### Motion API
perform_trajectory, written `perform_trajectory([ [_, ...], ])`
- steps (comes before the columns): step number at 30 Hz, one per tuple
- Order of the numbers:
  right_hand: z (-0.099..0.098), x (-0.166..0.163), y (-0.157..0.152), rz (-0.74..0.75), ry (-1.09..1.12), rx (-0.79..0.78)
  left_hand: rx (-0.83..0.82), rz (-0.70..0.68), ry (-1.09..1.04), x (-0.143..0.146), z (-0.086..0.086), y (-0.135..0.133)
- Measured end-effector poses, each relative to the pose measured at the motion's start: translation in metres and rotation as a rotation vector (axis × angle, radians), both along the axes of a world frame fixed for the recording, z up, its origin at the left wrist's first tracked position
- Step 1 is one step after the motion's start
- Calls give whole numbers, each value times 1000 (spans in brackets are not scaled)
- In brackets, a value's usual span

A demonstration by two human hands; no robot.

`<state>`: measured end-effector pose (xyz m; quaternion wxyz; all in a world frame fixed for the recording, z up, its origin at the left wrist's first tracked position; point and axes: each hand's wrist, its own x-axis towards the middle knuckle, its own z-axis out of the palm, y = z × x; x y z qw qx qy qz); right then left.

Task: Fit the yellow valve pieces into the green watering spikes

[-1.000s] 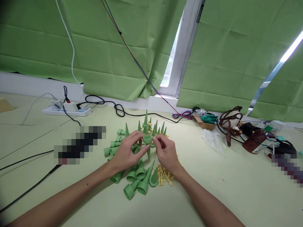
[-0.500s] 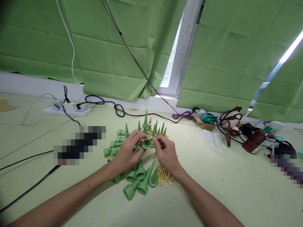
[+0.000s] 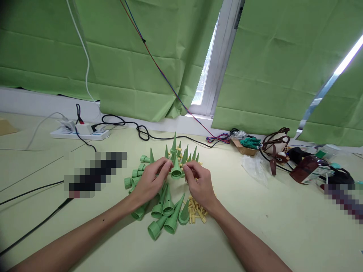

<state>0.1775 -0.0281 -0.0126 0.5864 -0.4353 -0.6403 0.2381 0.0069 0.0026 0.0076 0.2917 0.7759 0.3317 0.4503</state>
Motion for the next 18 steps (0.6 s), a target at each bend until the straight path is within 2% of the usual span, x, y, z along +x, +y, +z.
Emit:
perform_trajectory([
  [10, 0, 2, 0, 4, -109, 46, -284, -165, -60, 1, -2, 3],
  [18, 0, 2, 0, -1, -139, 33, -232, -183, -30, -1, -1, 3],
])
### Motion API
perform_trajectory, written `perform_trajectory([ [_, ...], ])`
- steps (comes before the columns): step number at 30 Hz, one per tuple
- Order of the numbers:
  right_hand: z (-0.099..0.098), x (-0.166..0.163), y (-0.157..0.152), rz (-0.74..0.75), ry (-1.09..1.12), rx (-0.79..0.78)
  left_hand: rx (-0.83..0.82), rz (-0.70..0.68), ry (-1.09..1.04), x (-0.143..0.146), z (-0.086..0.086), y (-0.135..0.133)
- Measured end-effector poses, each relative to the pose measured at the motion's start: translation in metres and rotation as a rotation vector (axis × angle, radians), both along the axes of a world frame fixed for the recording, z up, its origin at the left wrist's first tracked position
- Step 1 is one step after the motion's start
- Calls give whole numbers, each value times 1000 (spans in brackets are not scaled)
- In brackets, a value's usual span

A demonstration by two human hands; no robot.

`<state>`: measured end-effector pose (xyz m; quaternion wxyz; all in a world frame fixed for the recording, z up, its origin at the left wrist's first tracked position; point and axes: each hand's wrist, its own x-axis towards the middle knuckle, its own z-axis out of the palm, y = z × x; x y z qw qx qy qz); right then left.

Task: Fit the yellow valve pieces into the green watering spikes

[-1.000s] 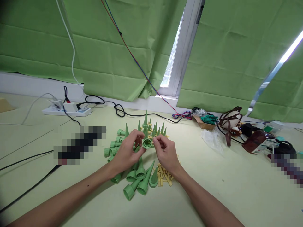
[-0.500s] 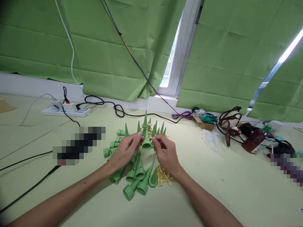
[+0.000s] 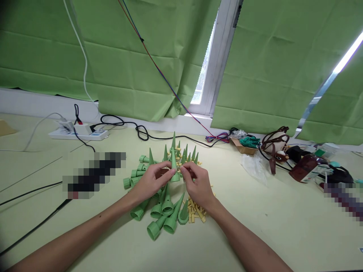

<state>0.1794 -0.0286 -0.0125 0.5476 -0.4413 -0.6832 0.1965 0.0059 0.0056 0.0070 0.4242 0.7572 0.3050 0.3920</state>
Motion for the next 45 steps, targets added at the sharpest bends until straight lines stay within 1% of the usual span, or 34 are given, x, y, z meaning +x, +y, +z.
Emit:
perform_trajectory([
  [4, 1, 0, 1, -16, -18, 6, 74, 22, 28, 0, -2, 1],
  [8, 1, 0, 2, -16, -17, 3, 191, 39, 52, 0, -2, 0],
  [15, 0, 0, 2, -21, -35, -13, 457, -20, 93, 0, -10, -1],
  [18, 0, 0, 2, -25, -28, -18, 512, -14, 121, 0, -14, -1],
  [23, -2, 0, 3, -42, 58, -22, 436, 72, 83, 0, -12, -2],
  [28, -4, 1, 6, -79, 166, -15, 297, 131, 17, 1, -5, -4],
  [32, -3, 1, 5, -114, 177, 17, 164, 124, 7, 1, 1, -4],
  [36, -3, 1, 3, -72, 130, 38, 64, 81, 48, 1, 1, -2],
  [40, -3, 0, 1, -48, 65, 50, 68, 91, 84, 2, -1, -1],
  [45, -2, 0, 1, -53, 54, 50, 96, 113, 98, 2, -4, 0],
])
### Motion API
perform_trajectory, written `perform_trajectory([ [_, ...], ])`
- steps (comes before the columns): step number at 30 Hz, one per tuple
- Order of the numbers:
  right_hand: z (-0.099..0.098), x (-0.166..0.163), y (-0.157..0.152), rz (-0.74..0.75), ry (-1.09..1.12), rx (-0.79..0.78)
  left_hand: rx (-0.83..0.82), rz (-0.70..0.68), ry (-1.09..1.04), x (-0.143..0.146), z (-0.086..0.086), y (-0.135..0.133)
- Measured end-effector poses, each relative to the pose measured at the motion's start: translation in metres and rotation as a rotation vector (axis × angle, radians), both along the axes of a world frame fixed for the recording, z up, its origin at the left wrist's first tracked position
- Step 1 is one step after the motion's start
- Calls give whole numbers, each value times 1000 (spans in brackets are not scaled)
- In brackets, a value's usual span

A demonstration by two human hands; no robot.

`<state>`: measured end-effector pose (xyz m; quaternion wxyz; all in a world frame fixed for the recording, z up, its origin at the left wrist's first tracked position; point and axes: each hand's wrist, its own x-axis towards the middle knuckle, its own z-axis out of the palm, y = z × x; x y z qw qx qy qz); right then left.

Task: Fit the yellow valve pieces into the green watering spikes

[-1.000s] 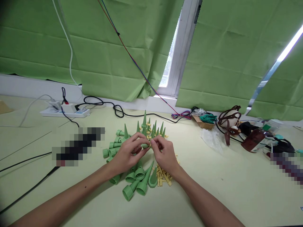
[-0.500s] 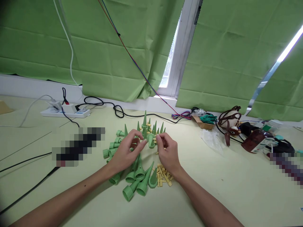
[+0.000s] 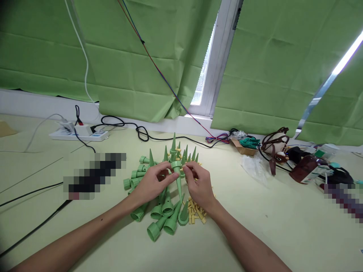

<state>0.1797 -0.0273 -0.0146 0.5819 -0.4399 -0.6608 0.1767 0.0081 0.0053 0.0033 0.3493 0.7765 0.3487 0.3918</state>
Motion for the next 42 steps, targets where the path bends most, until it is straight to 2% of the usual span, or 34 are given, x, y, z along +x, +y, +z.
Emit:
perform_trajectory([
  [7, 1, 0, 0, 16, -17, -33, 161, -25, -24, -2, -2, 1],
  [13, 0, -1, 0, 30, -37, -91, 380, -68, 2, -3, -7, 0],
  [16, 0, -1, 0, 40, -37, -95, 403, -56, 34, -2, -9, 0],
  [24, 0, -2, 0, 18, 11, -67, 213, 61, 2, -1, -5, 2],
  [33, 2, -1, 0, 56, 19, -37, -126, -61, -106, 1, -1, 2],
  [42, 1, 2, 1, 42, -20, -64, -149, -95, -113, -1, 5, -1],
])
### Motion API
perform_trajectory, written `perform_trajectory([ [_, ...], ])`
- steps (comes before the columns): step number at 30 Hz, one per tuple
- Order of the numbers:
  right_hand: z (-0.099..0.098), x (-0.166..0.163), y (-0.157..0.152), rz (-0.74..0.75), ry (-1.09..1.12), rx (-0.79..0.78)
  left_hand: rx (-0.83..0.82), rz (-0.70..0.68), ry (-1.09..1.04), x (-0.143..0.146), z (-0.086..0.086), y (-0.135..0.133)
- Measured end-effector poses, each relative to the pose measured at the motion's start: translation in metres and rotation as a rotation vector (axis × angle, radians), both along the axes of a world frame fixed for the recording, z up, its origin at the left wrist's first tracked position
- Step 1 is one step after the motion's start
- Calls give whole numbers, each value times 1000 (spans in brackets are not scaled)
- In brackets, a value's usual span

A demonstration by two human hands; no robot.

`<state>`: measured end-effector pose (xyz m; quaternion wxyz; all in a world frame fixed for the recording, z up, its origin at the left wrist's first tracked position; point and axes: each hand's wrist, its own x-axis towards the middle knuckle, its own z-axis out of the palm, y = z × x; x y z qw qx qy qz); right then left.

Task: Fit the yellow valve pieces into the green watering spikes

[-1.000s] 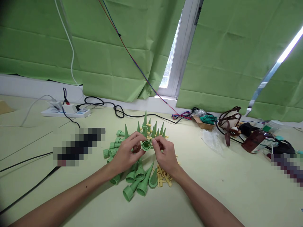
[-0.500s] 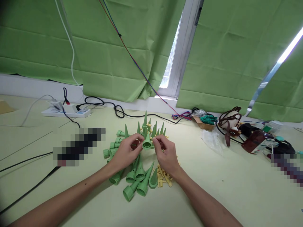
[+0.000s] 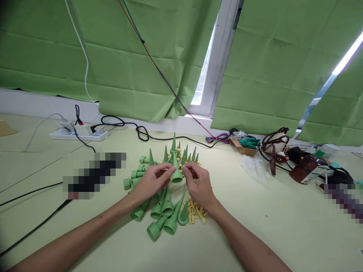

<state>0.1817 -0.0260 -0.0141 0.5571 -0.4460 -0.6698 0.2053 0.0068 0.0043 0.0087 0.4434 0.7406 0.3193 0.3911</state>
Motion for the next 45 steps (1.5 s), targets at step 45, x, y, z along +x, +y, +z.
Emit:
perform_trajectory([
  [45, 1, -3, -1, -20, 96, 6, 290, 137, 185, 1, -7, 0],
])
